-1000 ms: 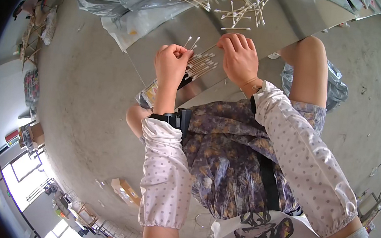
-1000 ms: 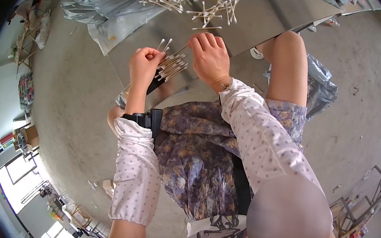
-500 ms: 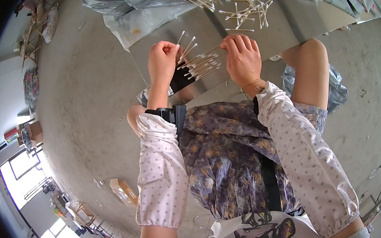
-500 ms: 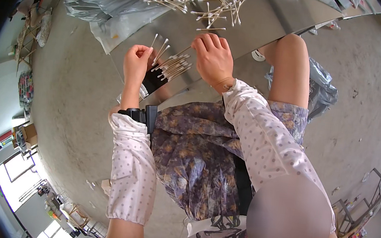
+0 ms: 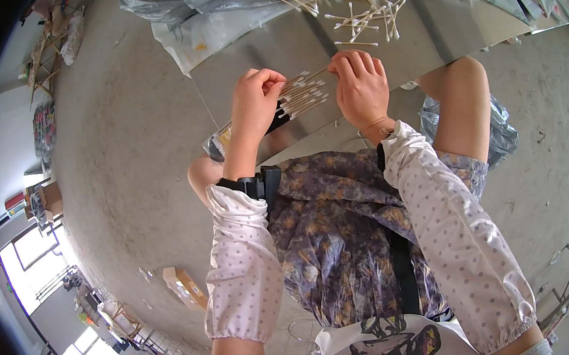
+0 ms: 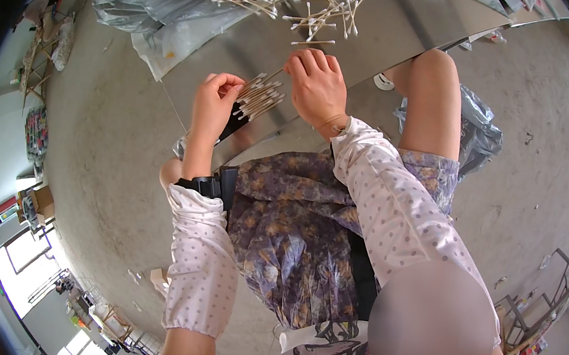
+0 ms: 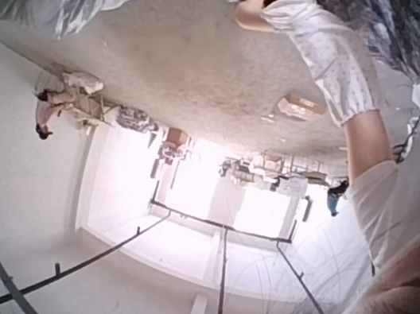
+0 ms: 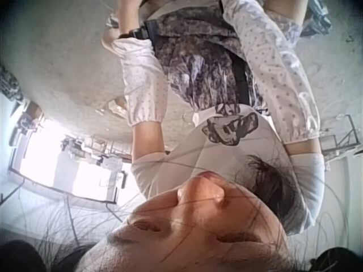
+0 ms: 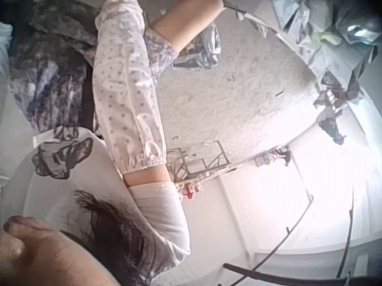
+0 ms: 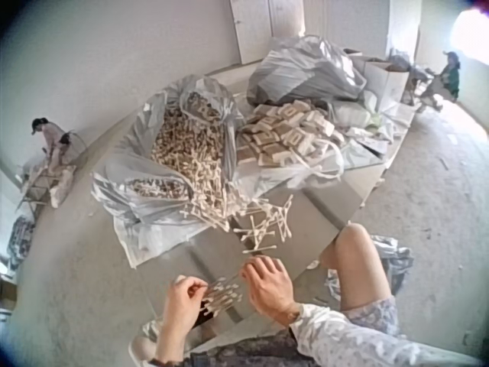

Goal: The person gathers cotton swabs, aligns them on a metal surface, and slides them into plastic packages. After filling several packages, they pick up a small plastic case and place a single swab inside.

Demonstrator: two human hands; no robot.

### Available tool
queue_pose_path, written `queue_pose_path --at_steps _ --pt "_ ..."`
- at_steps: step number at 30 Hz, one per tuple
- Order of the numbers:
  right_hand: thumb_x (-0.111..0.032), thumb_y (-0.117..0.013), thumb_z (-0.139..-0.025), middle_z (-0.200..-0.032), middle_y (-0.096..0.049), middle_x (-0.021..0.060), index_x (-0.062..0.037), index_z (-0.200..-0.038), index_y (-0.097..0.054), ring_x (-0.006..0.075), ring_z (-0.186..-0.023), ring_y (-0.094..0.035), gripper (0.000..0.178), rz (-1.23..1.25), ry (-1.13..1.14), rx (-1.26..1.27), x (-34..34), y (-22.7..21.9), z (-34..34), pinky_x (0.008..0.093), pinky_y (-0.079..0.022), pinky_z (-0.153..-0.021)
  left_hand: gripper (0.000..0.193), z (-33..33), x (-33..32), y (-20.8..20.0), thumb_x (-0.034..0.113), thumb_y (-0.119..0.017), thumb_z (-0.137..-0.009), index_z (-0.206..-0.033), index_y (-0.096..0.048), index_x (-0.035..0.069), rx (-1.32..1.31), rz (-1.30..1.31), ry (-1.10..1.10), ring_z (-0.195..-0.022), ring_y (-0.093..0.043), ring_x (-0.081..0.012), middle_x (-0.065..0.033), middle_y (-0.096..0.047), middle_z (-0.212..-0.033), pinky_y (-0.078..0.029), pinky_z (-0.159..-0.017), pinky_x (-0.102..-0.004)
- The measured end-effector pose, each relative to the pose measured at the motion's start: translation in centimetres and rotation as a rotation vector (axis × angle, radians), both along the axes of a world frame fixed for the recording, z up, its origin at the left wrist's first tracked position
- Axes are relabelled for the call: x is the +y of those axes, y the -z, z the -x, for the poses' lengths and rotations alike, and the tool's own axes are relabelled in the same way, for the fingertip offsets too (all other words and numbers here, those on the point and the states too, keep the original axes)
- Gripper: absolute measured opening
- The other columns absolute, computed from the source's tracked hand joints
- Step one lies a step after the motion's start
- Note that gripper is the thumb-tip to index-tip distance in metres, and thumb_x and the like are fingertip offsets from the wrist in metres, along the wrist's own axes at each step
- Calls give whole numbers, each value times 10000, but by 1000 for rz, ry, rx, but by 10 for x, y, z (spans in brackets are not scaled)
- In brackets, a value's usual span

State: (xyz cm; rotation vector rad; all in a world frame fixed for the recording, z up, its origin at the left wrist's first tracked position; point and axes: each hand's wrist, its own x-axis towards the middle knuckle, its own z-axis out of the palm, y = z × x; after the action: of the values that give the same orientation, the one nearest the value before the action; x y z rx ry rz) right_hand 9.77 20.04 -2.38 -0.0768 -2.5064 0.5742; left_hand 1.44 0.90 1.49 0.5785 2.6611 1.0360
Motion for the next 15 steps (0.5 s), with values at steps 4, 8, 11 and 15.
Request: queue_pose_path --at_steps 4,8,11,15 --pt "-78 -630 -778 -1027 -625 -3 -120 -926 -608 192 -1008 -591 156 6 18 17 -2 2 1 340 -445 -862 124 -17 2 -3 79 -627 -915 -1012 -680 24 206 -47 -49 -906 -622 -221 -96 -629 -977 -493 -831 -338" --pt "-95 -626 -800 -1024 -632 -2 -122 -977 -627 197 -1006 -597 179 -26 35 21 5 3 -1 344 -449 -862 337 -43 13 -2 176 -575 -969 -1272 -576 30 300 6 -170 -1197 -542 -324 -150 -578 -1283 -417 -1022 -440" --pt "-89 -628 -799 -1042 -630 -2 -124 -1024 -637 199 -1015 -597 227 -1 12 31 -1 -1 0 348 -449 -864 552 -60 16 12 272 -582 -957 -1412 -430 0 508 151 -41 -1335 -427 -395 -212 -492 -1406 -327 -1106 -522" --pt "-86 -631 -799 -1051 -629 -3 -133 -1042 -645 201 -1019 -597 247 2 -6 21 1 1 0 352 -451 -862 870 -76 27 23 522 -550 -942 -1487 -254 -87 412 369 45 -1473 -209 -398 -267 -269 -1558 -168 -1185 -538"
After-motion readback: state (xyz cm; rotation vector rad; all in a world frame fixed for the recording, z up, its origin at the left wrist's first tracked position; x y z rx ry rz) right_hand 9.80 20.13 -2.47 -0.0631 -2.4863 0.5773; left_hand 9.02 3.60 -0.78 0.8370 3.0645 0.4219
